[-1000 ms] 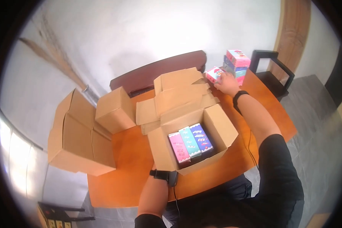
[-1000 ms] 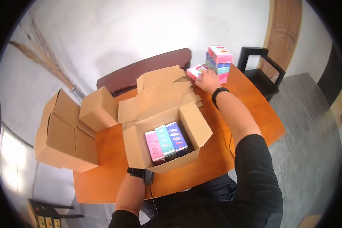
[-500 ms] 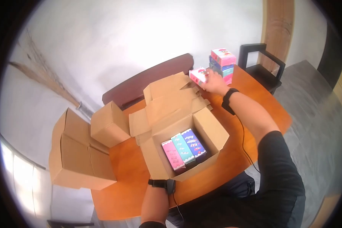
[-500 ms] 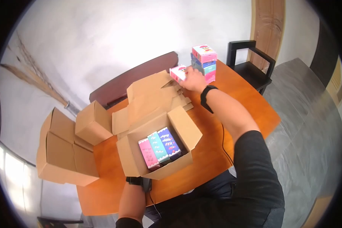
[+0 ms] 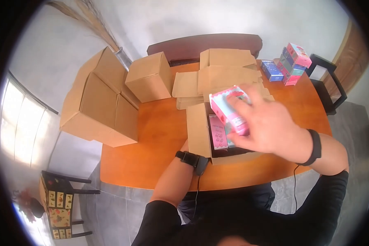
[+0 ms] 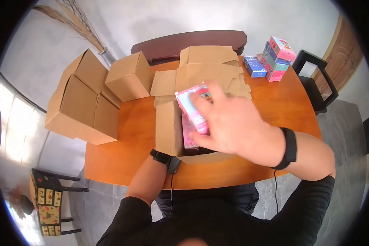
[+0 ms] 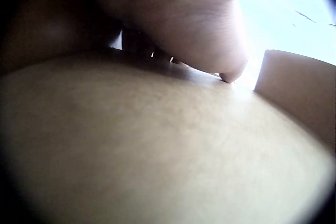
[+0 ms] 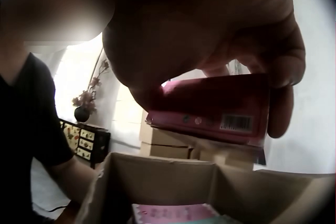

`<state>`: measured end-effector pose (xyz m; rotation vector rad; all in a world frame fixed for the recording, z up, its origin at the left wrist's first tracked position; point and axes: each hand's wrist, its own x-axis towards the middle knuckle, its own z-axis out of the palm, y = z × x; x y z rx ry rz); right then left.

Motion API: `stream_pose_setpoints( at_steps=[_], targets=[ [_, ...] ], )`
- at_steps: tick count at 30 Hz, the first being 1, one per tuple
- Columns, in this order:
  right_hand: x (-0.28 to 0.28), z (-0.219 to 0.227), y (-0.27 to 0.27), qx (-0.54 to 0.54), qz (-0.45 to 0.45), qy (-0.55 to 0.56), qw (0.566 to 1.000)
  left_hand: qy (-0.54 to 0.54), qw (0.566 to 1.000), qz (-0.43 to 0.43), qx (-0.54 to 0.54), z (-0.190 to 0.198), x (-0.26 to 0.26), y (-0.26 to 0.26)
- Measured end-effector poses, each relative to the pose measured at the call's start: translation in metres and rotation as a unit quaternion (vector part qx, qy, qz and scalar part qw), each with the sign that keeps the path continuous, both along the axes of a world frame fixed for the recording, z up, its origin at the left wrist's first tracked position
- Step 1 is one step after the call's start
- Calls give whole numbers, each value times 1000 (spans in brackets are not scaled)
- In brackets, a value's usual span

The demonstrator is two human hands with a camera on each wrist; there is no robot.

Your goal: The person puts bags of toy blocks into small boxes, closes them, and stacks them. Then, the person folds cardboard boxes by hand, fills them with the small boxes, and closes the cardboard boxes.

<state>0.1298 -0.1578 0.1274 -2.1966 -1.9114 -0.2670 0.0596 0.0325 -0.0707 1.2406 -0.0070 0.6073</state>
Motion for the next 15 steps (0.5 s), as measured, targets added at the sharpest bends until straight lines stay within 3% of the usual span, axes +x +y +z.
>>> stream_pose_setpoints(
  at_steps=[2, 8, 11, 13, 15],
  targets=[
    [-7, -13, 7, 32, 27, -32, 999, -1, 1000, 1, 3, 3, 6, -1],
    [-27, -6, 2, -118, -20, 15, 993, -13, 1000, 7, 8, 11, -3, 0],
    [-17, -27, -5, -125, 48, 95, 986, -17, 1000, 12, 8, 15, -1, 1],
    [-10, -35, -7, -190, 126, 188, 955, -19, 1000, 10, 10, 14, -8, -5],
    [-4, -21, -13, -200, 110, 167, 959, -23, 1000, 8, 14, 19, -4, -5]
  ],
)
